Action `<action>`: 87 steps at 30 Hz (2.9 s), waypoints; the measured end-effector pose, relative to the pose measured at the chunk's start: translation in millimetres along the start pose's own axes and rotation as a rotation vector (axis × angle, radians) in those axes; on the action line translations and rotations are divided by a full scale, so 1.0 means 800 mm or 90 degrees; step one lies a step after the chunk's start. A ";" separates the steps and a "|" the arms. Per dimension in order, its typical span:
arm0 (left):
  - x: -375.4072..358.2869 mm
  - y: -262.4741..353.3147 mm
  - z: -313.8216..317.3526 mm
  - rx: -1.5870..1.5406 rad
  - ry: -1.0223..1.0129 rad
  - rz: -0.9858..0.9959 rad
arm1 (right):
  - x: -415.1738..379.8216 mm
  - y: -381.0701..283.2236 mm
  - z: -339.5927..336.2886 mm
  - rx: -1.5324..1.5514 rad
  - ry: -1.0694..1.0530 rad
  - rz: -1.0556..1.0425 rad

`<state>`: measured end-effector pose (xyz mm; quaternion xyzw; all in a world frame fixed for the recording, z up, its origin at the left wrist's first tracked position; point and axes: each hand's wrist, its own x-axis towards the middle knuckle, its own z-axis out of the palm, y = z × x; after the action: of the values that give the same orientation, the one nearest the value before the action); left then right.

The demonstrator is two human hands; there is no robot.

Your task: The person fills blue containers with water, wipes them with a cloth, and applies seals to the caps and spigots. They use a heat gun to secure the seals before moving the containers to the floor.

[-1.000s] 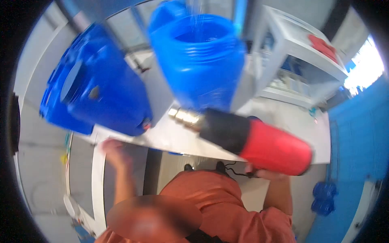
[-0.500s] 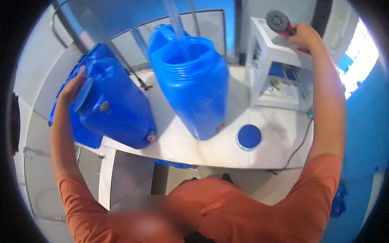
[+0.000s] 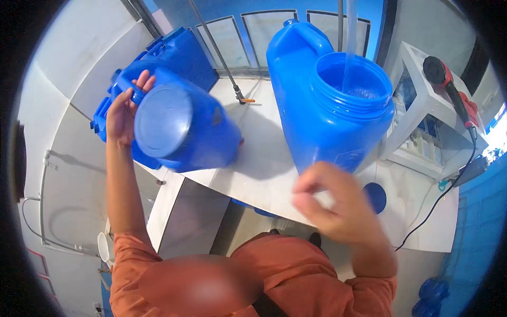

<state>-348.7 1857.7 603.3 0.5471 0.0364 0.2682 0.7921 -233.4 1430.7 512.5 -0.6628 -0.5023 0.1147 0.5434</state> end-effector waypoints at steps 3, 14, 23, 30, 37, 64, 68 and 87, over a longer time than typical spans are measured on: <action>-0.030 -0.051 0.038 0.085 -0.030 0.161 | 0.026 0.074 0.093 0.375 -0.014 0.237; -0.093 -0.217 0.061 0.584 -0.352 0.319 | 0.112 0.204 0.182 0.840 0.002 0.598; 0.005 -0.242 -0.012 0.924 -0.323 0.456 | 0.131 0.218 0.204 -0.245 0.183 0.180; 0.020 -0.265 -0.016 0.920 -0.352 0.485 | 0.086 0.171 0.201 -0.311 0.121 0.219; 0.030 -0.262 -0.020 0.957 -0.370 0.494 | 0.007 0.185 0.196 0.081 0.139 0.205; -0.104 -0.200 -0.124 0.548 0.135 0.176 | 0.223 0.325 0.227 0.116 0.316 0.328; -0.096 -0.239 -0.126 0.548 0.147 0.127 | 0.313 0.413 0.249 0.055 0.447 0.380; -0.054 -0.270 -0.124 0.630 0.166 0.143 | 0.032 0.239 0.256 -0.626 -0.010 0.226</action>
<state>-337.0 1865.7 362.0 0.8186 0.1983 0.3683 0.3937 -260.5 1593.1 284.4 -0.9139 -0.3804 -0.0394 0.1363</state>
